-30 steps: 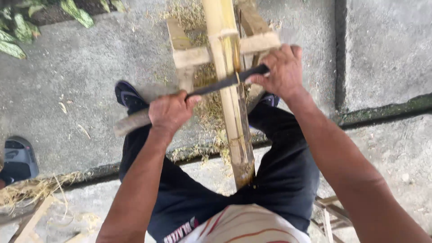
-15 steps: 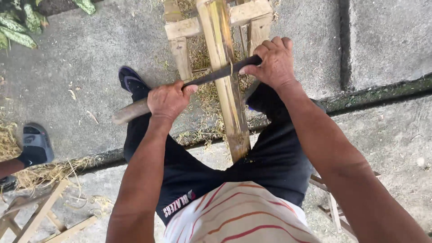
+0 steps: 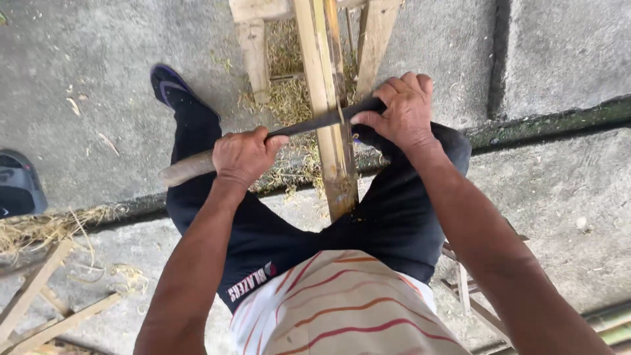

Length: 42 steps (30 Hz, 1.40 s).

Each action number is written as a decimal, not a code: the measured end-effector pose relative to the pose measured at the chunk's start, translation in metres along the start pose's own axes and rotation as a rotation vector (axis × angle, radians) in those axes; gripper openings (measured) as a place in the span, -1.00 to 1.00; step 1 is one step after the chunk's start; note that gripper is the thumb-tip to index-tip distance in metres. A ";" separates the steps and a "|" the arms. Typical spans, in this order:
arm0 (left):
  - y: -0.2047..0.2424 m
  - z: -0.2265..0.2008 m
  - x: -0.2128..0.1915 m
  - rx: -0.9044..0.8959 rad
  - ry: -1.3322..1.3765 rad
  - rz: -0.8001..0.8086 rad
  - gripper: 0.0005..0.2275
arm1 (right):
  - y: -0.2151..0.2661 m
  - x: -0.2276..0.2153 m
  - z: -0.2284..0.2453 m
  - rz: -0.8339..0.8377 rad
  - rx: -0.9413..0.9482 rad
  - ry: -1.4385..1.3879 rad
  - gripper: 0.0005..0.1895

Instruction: Scraping and shaping a piece of bamboo using a machete.

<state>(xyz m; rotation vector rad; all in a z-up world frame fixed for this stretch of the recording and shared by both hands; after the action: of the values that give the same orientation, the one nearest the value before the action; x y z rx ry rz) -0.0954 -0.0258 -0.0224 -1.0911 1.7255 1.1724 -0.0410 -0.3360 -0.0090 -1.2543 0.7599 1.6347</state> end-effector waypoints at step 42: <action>0.056 -0.016 0.010 -0.102 -0.021 0.215 -0.51 | 0.042 0.018 0.009 0.033 -0.036 -0.110 -0.37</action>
<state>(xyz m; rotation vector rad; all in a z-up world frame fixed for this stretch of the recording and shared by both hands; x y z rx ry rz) -0.1531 -0.0315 -0.0110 -0.9665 1.8175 1.4123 -0.0849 -0.3393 -0.0261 -1.1717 0.6892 1.7358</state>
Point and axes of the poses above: each hand's wrist, its own y-axis away from the middle knuckle, its own x-axis out of the palm, z = x × y, the point moved 5 cm from there along -y, towards the middle knuckle, and after that the axes turned 1 degree about -z, right-handed, at the moved point
